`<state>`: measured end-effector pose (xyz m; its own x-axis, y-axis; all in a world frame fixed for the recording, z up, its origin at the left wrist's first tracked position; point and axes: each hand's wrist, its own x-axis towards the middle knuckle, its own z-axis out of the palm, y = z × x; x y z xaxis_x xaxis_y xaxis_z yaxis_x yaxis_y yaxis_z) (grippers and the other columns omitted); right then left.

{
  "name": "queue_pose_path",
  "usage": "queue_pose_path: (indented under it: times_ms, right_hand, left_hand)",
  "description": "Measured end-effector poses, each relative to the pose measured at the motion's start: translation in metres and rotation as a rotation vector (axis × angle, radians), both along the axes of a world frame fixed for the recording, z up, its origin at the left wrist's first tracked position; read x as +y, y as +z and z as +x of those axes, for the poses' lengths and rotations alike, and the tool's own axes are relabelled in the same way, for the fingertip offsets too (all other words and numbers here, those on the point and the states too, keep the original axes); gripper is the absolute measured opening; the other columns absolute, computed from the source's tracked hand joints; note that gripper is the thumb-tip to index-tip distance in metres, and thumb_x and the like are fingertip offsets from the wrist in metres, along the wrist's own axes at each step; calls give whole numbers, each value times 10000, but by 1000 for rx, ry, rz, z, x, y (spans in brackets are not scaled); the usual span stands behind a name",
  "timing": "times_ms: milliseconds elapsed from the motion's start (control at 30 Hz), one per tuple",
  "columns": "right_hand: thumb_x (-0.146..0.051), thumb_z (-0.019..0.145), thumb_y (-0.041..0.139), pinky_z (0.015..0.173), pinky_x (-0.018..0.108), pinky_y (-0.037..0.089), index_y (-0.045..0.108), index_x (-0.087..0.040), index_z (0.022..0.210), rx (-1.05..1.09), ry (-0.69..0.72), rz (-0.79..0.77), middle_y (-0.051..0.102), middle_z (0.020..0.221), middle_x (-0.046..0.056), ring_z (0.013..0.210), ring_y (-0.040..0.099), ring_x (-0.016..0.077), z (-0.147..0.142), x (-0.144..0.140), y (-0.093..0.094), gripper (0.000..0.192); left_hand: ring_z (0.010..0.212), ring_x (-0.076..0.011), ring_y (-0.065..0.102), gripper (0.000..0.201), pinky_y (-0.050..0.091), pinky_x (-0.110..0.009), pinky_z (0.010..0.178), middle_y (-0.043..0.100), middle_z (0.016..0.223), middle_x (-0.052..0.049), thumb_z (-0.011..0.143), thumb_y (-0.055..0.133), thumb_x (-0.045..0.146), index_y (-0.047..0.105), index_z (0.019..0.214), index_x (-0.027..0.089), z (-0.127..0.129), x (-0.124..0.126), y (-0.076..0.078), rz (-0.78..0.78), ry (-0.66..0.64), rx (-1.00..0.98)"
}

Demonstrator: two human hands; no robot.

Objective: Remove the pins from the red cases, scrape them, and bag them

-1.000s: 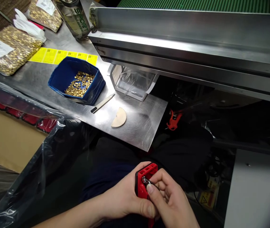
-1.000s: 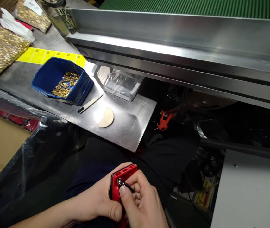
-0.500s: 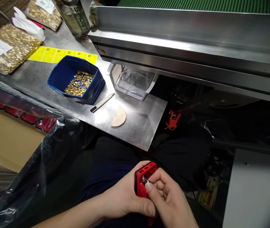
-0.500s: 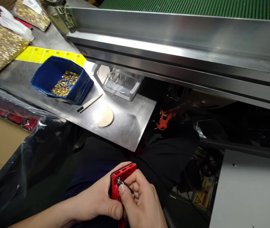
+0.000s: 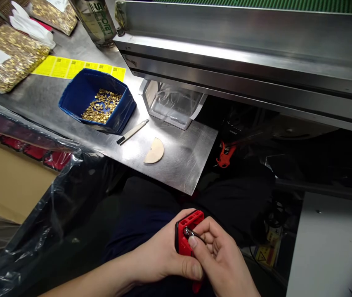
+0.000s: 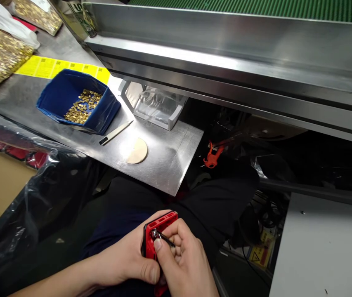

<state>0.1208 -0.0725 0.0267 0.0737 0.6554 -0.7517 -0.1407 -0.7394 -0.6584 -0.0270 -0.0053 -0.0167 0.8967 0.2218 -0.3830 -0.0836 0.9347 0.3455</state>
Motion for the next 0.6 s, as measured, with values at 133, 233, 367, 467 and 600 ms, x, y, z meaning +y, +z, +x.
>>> queue_pose_path:
  times_ms: [133, 233, 367, 467, 600]
  right_hand:
    - [-529, 936, 639, 653, 267, 506, 622, -205, 905, -87, 75, -4, 681, 826, 34, 690, 616, 162, 4, -1, 4, 325]
    - [-537, 962, 596, 656, 261, 514, 643, -201, 916, -130, 142, 10, 666, 789, 26, 690, 610, 160, 8, 2, 8, 342]
    - [-590, 962, 577, 533, 222, 481, 629, -202, 896, -156, 141, 22, 610, 701, -5, 587, 554, 132, 10, 3, 11, 397]
    - [-639, 931, 600, 515, 224, 471, 606, -208, 908, -189, 88, -26, 590, 706, -10, 569, 526, 127, 13, 0, 10, 432]
    - [-655, 901, 629, 517, 231, 456, 600, -204, 908, -228, 50, -47, 588, 714, -1, 580, 504, 130, 14, -4, 8, 452]
  left_hand:
    - [1102, -287, 629, 838, 473, -387, 907, 599, 1185, -91, 709, 968, 410, 437, 1330, 223, 0, 1, 2, 12, -2, 9]
    - [1017, -236, 637, 818, 465, -351, 869, 602, 1127, -65, 710, 970, 401, 445, 1310, 217, -1, 1, 2, 22, -9, 11]
    - [937, -195, 636, 834, 465, -338, 843, 615, 1113, -60, 695, 982, 385, 442, 1308, 220, -2, 0, 1, -29, 16, 9]
    - [953, -211, 641, 818, 469, -382, 889, 655, 1099, -82, 714, 974, 367, 438, 1314, 218, -3, -1, 2, -68, 28, -26]
    - [978, -232, 657, 795, 457, -432, 955, 682, 1102, -99, 732, 963, 356, 444, 1319, 221, -3, -1, 1, -66, 31, -37]
